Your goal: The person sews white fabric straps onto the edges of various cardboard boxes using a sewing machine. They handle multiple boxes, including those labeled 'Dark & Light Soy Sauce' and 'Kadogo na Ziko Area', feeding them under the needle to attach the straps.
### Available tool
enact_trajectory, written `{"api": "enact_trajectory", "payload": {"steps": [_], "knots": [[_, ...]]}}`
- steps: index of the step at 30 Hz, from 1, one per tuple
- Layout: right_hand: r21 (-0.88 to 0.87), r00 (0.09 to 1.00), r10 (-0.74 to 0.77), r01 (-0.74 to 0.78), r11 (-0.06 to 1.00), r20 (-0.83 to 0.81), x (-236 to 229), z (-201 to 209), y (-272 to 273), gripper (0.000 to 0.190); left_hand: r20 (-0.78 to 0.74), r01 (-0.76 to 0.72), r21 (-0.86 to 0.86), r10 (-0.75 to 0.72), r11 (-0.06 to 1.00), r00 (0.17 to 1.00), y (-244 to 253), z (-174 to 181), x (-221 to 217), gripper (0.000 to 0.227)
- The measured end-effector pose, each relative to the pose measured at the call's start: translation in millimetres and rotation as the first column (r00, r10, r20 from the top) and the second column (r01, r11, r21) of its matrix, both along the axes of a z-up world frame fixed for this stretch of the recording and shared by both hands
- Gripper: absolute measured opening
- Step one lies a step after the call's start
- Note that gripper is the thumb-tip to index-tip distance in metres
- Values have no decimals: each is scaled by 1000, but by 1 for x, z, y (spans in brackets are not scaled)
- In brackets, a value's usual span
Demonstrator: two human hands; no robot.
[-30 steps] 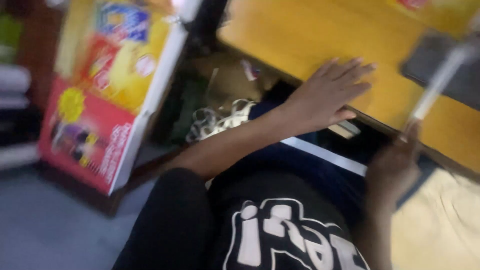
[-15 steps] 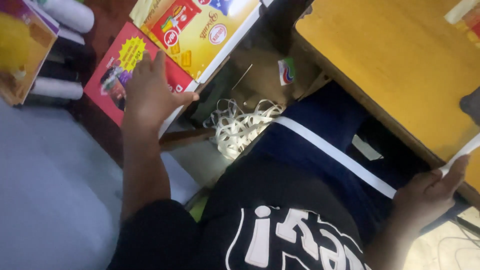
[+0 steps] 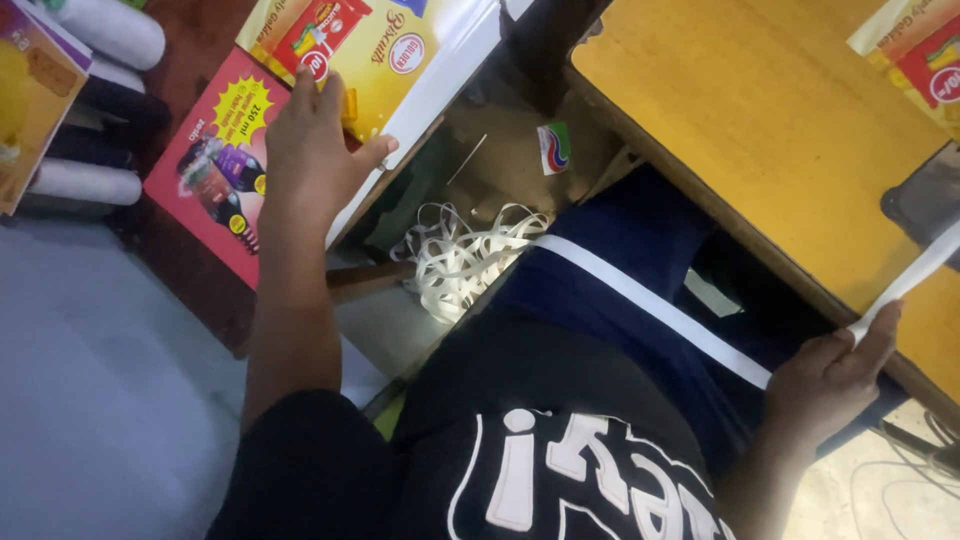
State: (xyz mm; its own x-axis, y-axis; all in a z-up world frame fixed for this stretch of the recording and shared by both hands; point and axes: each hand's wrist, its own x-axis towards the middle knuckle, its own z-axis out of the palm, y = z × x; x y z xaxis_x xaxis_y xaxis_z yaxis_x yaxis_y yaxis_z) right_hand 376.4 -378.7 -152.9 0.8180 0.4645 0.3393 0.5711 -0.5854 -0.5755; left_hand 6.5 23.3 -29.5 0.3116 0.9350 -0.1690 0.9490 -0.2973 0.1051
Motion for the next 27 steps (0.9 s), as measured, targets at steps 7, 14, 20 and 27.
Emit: {"api": "enact_trajectory", "payload": {"steps": [7,14,20,27], "knots": [[12,1000,-7,8,1000,-28,1,-3,-3,51,53,44,-35,-43,998,998,-3,15,-3,90],[7,997,-12,13,1000,-70,3,-6,-5,51,-94,-121,-187,105,975,990,-18,29,-17,107],[-3,992,-69,69,998,-108,4,-5,-4,55,-142,-195,-308,158,931,977,-38,68,-3,75],[-19,995,-67,66,998,-79,6,0,-1,54,-561,345,312,-121,885,819,-15,53,-80,24]]}}
